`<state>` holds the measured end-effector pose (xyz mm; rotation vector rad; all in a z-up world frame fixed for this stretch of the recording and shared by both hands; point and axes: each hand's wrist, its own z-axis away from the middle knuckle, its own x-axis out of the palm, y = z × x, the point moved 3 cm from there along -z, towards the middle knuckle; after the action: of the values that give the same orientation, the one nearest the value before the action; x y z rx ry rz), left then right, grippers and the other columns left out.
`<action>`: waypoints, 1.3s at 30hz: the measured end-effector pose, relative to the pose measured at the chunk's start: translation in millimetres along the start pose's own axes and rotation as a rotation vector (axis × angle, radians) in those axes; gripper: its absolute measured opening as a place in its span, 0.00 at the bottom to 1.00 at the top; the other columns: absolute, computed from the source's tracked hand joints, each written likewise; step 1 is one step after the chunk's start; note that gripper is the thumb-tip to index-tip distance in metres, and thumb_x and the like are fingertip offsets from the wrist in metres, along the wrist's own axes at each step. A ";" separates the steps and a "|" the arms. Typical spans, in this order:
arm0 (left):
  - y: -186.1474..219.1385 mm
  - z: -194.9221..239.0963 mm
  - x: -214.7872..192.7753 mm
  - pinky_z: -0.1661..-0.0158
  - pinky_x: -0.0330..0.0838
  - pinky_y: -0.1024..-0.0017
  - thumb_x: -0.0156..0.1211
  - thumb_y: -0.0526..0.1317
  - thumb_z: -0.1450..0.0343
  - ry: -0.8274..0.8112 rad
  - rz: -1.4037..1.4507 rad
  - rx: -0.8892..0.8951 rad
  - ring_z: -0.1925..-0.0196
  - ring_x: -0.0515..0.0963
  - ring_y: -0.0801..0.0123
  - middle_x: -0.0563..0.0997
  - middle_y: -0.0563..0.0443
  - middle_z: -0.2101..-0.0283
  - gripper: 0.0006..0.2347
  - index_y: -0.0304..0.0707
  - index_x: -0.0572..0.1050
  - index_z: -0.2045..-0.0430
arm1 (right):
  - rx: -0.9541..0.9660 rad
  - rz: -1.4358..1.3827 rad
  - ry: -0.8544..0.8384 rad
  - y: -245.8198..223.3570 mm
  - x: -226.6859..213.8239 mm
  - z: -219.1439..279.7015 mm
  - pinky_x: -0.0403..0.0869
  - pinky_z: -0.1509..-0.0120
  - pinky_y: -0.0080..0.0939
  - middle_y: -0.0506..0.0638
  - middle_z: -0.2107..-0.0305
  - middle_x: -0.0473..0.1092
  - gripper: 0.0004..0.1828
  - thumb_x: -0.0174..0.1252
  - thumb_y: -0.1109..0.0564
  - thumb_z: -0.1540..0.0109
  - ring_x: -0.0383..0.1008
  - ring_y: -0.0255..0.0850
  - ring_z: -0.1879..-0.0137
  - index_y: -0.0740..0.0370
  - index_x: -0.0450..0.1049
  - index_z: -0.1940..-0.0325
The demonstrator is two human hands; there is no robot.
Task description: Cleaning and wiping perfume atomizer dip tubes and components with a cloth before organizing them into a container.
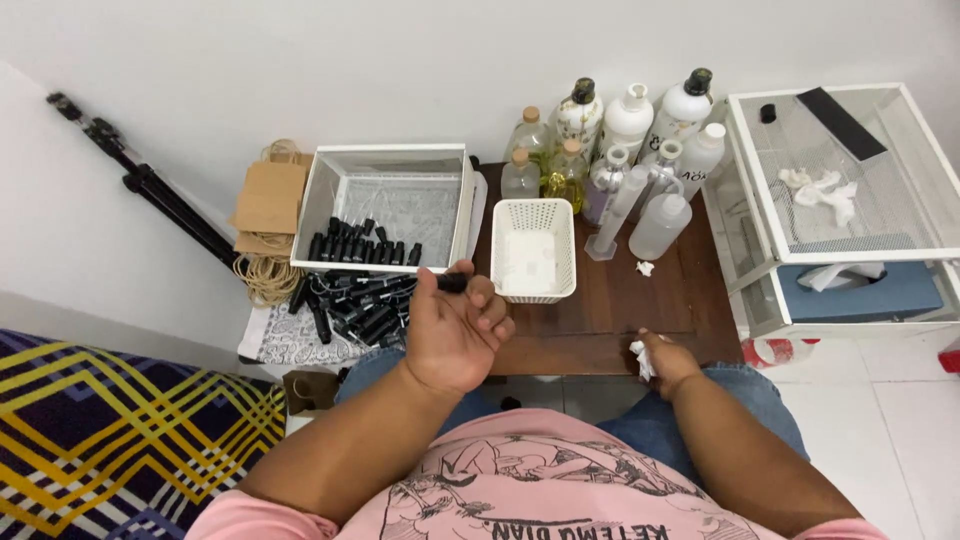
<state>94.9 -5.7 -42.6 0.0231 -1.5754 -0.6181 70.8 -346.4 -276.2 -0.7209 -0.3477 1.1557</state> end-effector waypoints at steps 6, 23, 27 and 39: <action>1.8 -0.2 0.9 0.69 0.66 0.60 0.41 0.67 0.25 -0.030 0.021 -0.018 0.78 0.65 0.68 0.64 0.56 0.76 0.24 0.52 0.71 0.53 | -0.013 0.026 -0.001 -4.1 2.0 5.0 0.78 0.52 0.60 0.67 0.46 0.68 0.34 0.60 0.42 0.33 0.70 0.57 0.43 0.67 0.66 0.31; 5.1 1.2 8.0 0.70 0.66 0.67 0.42 0.59 0.22 -0.085 -0.041 0.026 0.78 0.63 0.73 0.57 0.61 0.78 0.15 0.51 0.65 0.56 | -0.022 0.055 0.007 -5.9 1.9 6.9 0.78 0.52 0.62 0.66 0.46 0.69 0.32 0.60 0.40 0.34 0.71 0.58 0.45 0.64 0.70 0.34; 4.2 1.4 10.5 0.70 0.65 0.69 0.41 0.57 0.21 -0.088 -0.080 0.022 0.79 0.61 0.74 0.57 0.62 0.79 0.14 0.51 0.65 0.56 | -0.028 0.074 -0.009 -5.7 1.6 9.3 0.79 0.55 0.61 0.66 0.49 0.70 0.28 0.59 0.41 0.33 0.71 0.58 0.47 0.63 0.73 0.36; 3.7 3.9 20.6 0.70 0.67 0.69 0.42 0.58 0.21 -0.122 -0.114 -0.003 0.79 0.62 0.74 0.56 0.62 0.80 0.14 0.51 0.64 0.56 | -0.034 0.052 -0.011 -2.3 1.4 3.4 0.77 0.56 0.62 0.63 0.52 0.70 0.29 0.62 0.40 0.35 0.71 0.56 0.49 0.62 0.73 0.38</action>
<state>90.1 -8.9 -22.1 0.0745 -1.7001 -0.7225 70.9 -344.5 -272.4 -0.7577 -0.3603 1.2054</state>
